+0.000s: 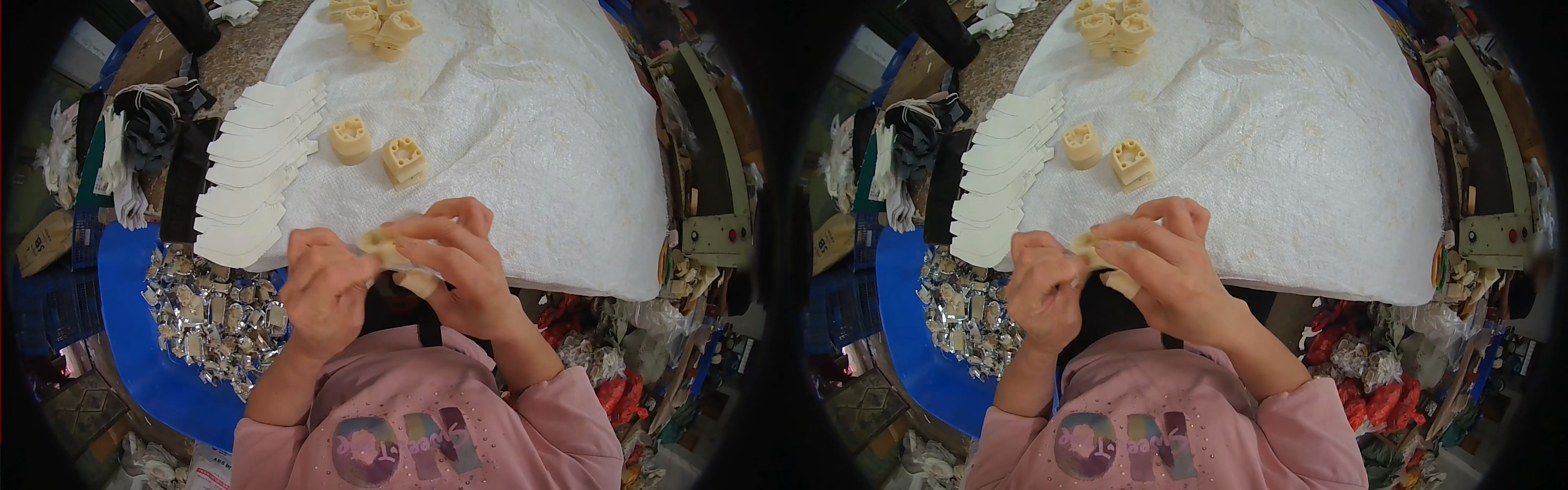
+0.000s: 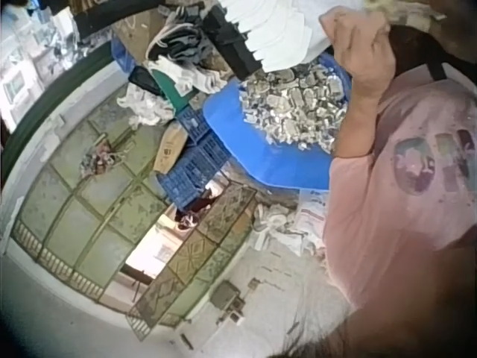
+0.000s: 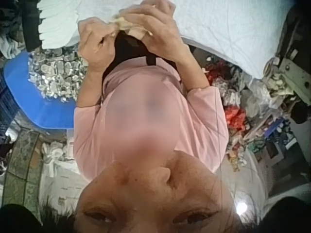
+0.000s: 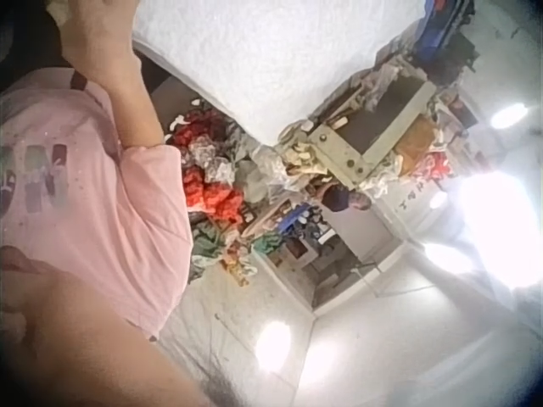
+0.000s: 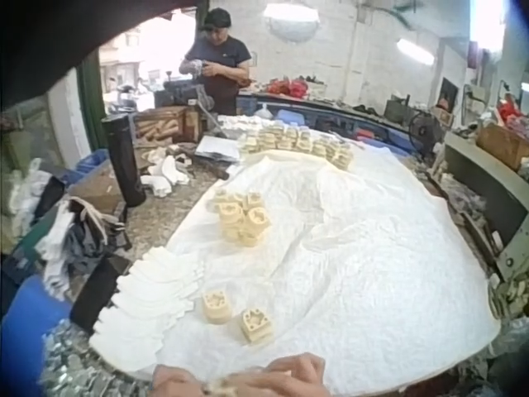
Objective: The recorder is assembling or checking small light-colored plastic shoe components by inserting white paper or fabric strips into them.
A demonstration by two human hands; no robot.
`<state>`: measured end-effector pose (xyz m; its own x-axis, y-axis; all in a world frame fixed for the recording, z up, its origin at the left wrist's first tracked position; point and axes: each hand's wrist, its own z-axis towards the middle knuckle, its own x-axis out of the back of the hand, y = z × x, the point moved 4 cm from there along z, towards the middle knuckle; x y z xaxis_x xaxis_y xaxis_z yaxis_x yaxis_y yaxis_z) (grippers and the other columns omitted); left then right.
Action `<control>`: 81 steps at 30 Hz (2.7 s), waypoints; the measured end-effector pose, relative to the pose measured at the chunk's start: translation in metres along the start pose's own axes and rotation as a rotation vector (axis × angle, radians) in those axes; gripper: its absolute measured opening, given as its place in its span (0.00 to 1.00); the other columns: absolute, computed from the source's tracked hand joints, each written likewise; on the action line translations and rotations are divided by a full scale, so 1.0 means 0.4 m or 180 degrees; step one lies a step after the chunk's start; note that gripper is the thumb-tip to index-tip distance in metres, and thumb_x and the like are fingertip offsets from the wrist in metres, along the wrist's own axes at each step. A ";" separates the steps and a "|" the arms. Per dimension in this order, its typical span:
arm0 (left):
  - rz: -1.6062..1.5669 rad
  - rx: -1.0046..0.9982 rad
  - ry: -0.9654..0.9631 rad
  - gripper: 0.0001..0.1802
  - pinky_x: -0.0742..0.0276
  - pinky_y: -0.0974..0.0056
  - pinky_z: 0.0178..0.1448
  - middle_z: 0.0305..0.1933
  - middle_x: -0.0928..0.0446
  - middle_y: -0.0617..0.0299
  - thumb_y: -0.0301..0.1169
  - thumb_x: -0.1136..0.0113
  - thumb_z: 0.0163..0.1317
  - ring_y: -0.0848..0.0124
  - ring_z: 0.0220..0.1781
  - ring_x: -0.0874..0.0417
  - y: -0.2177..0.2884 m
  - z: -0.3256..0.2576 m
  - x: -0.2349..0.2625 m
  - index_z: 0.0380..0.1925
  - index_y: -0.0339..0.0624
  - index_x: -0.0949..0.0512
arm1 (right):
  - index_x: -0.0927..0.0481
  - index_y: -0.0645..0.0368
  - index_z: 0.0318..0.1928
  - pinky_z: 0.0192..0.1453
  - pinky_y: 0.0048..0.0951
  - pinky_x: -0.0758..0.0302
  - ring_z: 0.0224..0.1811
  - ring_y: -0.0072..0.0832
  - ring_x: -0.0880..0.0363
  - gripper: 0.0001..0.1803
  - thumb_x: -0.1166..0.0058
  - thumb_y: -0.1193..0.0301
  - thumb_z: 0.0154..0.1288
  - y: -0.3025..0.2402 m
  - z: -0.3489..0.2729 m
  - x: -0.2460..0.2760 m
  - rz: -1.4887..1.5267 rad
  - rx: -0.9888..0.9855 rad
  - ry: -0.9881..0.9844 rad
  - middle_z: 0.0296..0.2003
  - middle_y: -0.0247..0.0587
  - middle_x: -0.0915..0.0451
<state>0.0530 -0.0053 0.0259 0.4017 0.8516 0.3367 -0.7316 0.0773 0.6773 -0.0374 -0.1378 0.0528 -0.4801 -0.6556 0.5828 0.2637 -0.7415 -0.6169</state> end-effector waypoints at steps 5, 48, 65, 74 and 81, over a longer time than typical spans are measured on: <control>-0.0300 0.0096 0.0231 0.13 0.34 0.64 0.35 0.27 0.31 0.63 0.14 0.35 0.43 0.65 0.31 0.32 -0.012 -0.003 0.025 0.30 0.41 0.21 | 0.23 0.59 0.40 0.46 0.33 0.35 0.40 0.32 0.27 0.14 0.37 0.74 0.50 0.001 -0.029 -0.003 0.0283 -0.0111 0.0269 0.37 0.39 0.24; -0.0837 0.0057 -0.0936 0.10 0.25 0.66 0.34 0.36 0.25 0.50 0.11 0.41 0.47 0.62 0.33 0.21 0.043 -0.019 -0.049 0.28 0.34 0.29 | 0.29 0.65 0.53 0.50 0.27 0.24 0.43 0.24 0.22 0.23 0.39 0.76 0.58 0.114 -0.067 -0.040 0.3127 -0.1955 -0.1055 0.38 0.40 0.21; -0.2174 0.1994 0.0050 0.07 0.24 0.71 0.47 0.41 0.22 0.53 0.22 0.40 0.60 0.75 0.41 0.22 -0.003 -0.049 -0.080 0.36 0.30 0.26 | 0.28 0.59 0.38 0.49 0.34 0.37 0.43 0.37 0.36 0.08 0.49 0.77 0.56 0.058 -0.041 -0.033 0.0596 -0.0624 0.0032 0.40 0.41 0.29; -0.2003 0.1991 -0.0003 0.07 0.24 0.70 0.45 0.39 0.22 0.53 0.24 0.39 0.60 0.73 0.40 0.22 0.001 -0.044 -0.083 0.34 0.31 0.25 | 0.28 0.57 0.34 0.49 0.36 0.41 0.42 0.39 0.35 0.10 0.49 0.79 0.48 0.063 -0.025 -0.023 0.0617 -0.0530 0.0021 0.36 0.39 0.29; -0.0837 0.1083 -0.0414 0.07 0.32 0.61 0.56 0.47 0.28 0.50 0.28 0.39 0.60 0.65 0.52 0.29 0.012 -0.015 -0.060 0.29 0.34 0.25 | 0.26 0.57 0.31 0.50 0.32 0.39 0.45 0.32 0.35 0.10 0.47 0.64 0.60 0.094 -0.059 -0.023 0.2159 -0.0766 -0.0148 0.36 0.34 0.29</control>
<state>0.0367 -0.0223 0.0171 0.6317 0.7518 0.1891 -0.3813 0.0889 0.9202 -0.0429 -0.1562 0.0117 -0.2384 -0.9699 0.0487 0.2969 -0.1205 -0.9473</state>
